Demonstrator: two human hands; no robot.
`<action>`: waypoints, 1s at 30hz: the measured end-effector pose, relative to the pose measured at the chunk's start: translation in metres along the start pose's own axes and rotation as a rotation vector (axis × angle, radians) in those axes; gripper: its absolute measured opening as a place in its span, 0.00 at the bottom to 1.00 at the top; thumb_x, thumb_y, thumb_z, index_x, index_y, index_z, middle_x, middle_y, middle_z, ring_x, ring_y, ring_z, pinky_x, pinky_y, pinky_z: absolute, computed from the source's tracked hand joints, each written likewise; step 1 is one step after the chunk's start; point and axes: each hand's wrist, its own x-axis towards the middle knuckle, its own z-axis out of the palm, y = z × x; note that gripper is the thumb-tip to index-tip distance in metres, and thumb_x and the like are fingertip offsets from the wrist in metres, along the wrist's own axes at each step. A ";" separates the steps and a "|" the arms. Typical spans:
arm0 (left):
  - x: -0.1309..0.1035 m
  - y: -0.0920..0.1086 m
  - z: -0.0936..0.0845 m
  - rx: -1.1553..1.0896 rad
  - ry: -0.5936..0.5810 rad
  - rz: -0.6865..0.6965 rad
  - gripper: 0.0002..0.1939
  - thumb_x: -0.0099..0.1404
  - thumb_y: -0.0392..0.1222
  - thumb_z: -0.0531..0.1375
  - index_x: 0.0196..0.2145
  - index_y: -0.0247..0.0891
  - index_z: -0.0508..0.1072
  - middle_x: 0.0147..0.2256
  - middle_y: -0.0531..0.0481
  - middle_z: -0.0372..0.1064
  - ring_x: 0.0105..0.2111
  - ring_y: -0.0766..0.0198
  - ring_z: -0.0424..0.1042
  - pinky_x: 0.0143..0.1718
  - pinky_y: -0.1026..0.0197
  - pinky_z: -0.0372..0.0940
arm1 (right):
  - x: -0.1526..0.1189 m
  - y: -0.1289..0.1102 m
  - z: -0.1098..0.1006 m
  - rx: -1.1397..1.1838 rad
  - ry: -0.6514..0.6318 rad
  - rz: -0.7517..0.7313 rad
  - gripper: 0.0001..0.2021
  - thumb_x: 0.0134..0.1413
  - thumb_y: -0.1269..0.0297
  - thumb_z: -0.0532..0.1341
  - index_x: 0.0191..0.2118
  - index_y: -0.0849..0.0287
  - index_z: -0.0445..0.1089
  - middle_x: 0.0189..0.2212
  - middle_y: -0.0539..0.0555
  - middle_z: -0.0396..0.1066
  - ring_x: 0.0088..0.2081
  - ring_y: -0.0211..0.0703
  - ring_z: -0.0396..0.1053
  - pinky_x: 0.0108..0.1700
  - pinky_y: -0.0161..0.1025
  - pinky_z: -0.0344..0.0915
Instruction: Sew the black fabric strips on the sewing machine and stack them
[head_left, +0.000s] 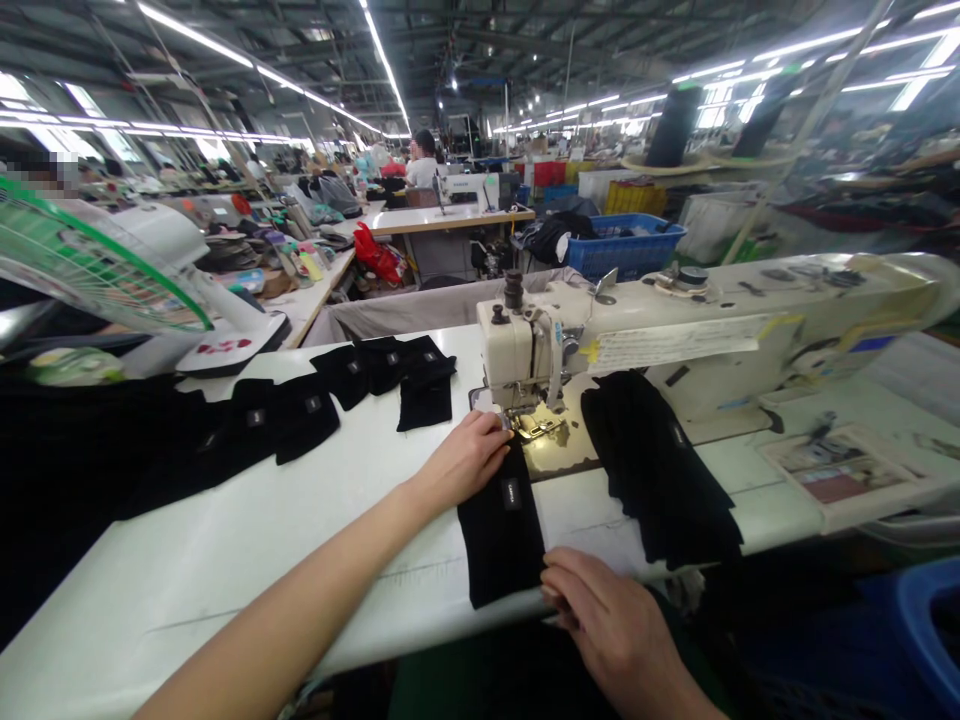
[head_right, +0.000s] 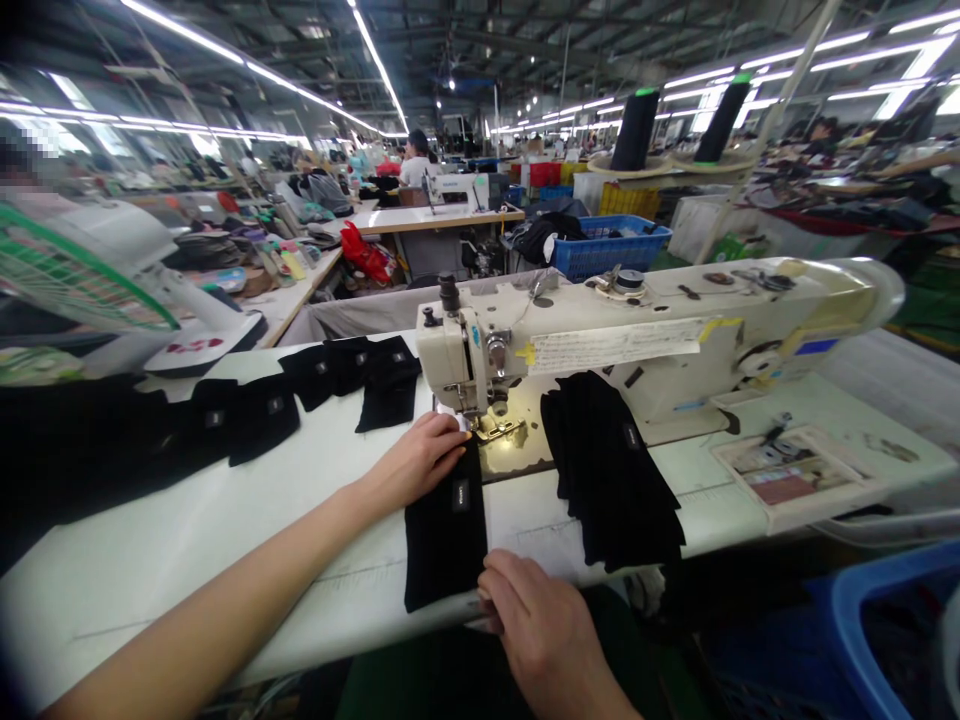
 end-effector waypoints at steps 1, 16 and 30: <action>-0.001 0.000 0.000 0.003 0.001 0.001 0.13 0.74 0.37 0.51 0.46 0.34 0.76 0.41 0.41 0.67 0.42 0.55 0.65 0.47 0.52 0.67 | 0.000 0.000 0.000 -0.008 0.007 -0.002 0.16 0.60 0.80 0.48 0.41 0.58 0.70 0.39 0.56 0.78 0.32 0.41 0.76 0.28 0.33 0.68; 0.002 -0.005 0.002 -0.022 0.018 -0.030 0.13 0.72 0.37 0.54 0.47 0.35 0.77 0.41 0.41 0.68 0.43 0.54 0.67 0.47 0.52 0.67 | 0.002 0.006 0.001 0.000 -0.009 0.028 0.16 0.58 0.80 0.49 0.42 0.58 0.69 0.42 0.56 0.77 0.37 0.43 0.77 0.33 0.35 0.72; 0.003 -0.006 0.002 -0.020 0.020 -0.029 0.13 0.73 0.36 0.53 0.47 0.34 0.76 0.42 0.41 0.67 0.43 0.55 0.65 0.48 0.52 0.67 | 0.005 0.003 -0.001 -0.034 -0.034 0.006 0.16 0.66 0.77 0.46 0.42 0.58 0.70 0.41 0.56 0.78 0.35 0.41 0.76 0.31 0.33 0.67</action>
